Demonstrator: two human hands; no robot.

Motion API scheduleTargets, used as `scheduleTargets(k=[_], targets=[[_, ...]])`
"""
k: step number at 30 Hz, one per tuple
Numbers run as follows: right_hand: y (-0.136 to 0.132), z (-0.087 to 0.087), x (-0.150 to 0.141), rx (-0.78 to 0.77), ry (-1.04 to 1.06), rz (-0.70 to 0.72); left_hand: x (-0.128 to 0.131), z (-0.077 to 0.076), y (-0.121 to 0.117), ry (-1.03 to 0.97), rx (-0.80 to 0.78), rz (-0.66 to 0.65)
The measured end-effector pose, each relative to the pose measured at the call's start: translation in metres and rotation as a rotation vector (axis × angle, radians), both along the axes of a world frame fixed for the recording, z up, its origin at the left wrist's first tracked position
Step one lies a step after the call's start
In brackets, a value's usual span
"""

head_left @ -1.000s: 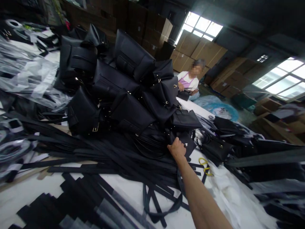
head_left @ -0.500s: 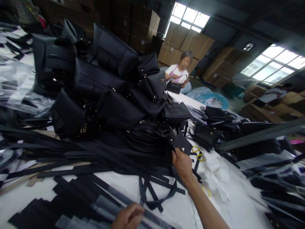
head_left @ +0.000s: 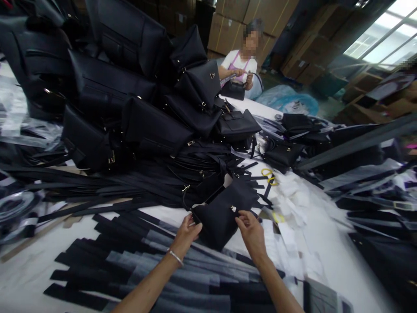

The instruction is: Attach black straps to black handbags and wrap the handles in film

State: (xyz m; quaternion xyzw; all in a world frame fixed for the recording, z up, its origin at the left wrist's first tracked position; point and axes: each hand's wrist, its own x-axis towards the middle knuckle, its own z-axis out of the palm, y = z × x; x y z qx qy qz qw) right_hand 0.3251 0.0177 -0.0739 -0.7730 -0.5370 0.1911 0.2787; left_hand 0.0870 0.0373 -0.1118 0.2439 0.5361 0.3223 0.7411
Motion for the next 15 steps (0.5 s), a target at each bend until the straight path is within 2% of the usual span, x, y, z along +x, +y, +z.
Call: scheduleTargets(k=[2, 4, 8, 11, 15], targets=[[0.012, 0.003, 0.011, -0.026, 0.008, 0.028, -0.001, 0.002, 0.002, 0.006, 0.009, -0.008], [0.026, 0.007, 0.016, -0.084, 0.001, 0.12, -0.002, 0.003, 0.004, 0.011, 0.026, -0.016], [0.053, 0.014, 0.024, -0.29, 0.066, 0.268, -0.007, 0.003, 0.007, 0.033, 0.033, -0.023], [0.062, 0.015, 0.033, -0.425, 0.214, 0.267, -0.011, -0.001, 0.007, 0.044, 0.048, -0.028], [0.063, 0.015, 0.043, -0.519, 0.462, 0.229, -0.012, -0.014, 0.006, 0.057, 0.031, -0.023]])
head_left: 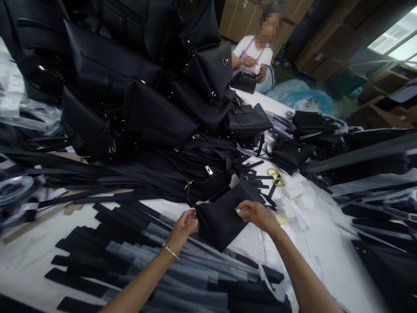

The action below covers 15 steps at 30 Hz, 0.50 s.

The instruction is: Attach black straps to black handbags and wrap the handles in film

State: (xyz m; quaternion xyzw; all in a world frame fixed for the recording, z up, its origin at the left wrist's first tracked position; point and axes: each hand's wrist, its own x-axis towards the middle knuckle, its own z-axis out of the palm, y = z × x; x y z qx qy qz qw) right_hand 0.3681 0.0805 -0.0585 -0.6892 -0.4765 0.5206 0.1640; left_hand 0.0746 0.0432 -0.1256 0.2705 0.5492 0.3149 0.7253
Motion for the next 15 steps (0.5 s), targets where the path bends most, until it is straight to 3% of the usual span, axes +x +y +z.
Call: scheduleTargets(k=[7, 15], targets=[[-0.001, 0.001, 0.008, -0.105, 0.136, -0.061, 0.004, -0.013, -0.002, 0.022, -0.031, -0.027], [-0.018, -0.014, -0.001, -0.036, -0.042, -0.17, 0.008, -0.002, -0.003, 0.056, -0.008, -0.061]])
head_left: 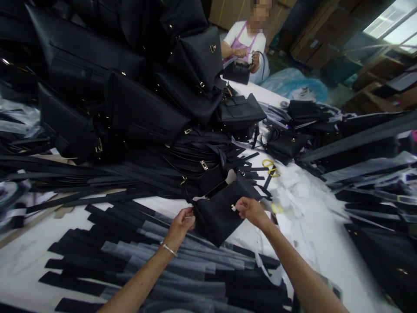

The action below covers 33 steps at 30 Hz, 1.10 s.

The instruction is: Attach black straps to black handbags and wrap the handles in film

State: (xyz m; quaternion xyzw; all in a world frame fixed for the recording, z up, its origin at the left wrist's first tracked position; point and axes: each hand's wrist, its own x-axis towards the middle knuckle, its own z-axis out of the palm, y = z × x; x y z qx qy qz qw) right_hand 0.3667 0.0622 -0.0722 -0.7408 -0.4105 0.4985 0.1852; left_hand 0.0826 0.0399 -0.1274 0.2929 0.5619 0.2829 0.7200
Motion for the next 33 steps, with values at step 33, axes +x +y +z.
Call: scheduleTargets(k=[33], targets=[[-0.018, -0.023, -0.034, -0.037, 0.226, -0.557, 0.117, 0.022, 0.05, 0.444, 0.764, -0.737]])
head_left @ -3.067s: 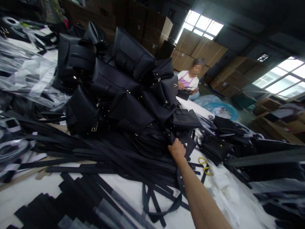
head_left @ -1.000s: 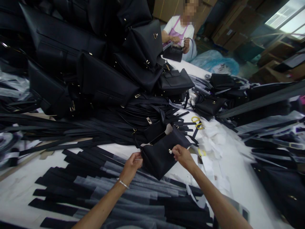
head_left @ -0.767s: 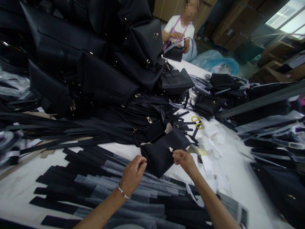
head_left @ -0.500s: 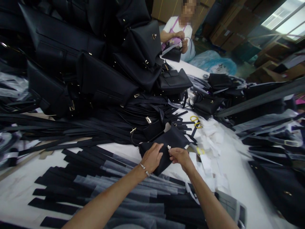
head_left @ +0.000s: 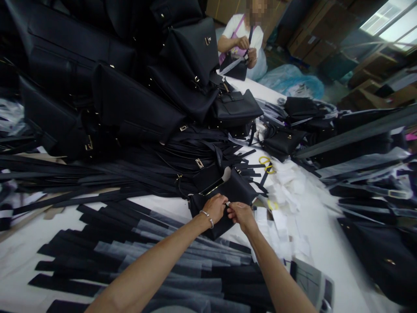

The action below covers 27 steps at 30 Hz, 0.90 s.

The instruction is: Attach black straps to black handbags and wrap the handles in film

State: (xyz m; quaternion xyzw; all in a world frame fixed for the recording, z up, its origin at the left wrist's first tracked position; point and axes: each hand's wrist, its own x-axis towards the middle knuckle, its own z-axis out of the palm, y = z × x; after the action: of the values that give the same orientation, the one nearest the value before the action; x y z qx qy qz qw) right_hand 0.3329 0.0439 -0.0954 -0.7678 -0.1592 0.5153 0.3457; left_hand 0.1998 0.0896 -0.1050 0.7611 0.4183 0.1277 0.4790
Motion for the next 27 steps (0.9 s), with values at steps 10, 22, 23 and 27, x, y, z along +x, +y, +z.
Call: scheduleTargets(k=[10, 22, 23, 27], targets=[[-0.012, -0.005, 0.005, -0.005, -0.093, 0.132, 0.005, -0.006, 0.002, 0.046, 0.026, 0.022], [-0.006, -0.003, 0.001, -0.011, -0.026, -0.026, 0.009, -0.009, 0.002, 0.082, 0.065, -0.021], [-0.006, -0.004, 0.001, -0.006, -0.028, -0.046, 0.01, -0.01, 0.001, 0.087, 0.065, -0.023], [-0.009, -0.006, 0.002, 0.047, 0.006, -0.115, 0.009, -0.009, -0.003, 0.083, 0.075, -0.045]])
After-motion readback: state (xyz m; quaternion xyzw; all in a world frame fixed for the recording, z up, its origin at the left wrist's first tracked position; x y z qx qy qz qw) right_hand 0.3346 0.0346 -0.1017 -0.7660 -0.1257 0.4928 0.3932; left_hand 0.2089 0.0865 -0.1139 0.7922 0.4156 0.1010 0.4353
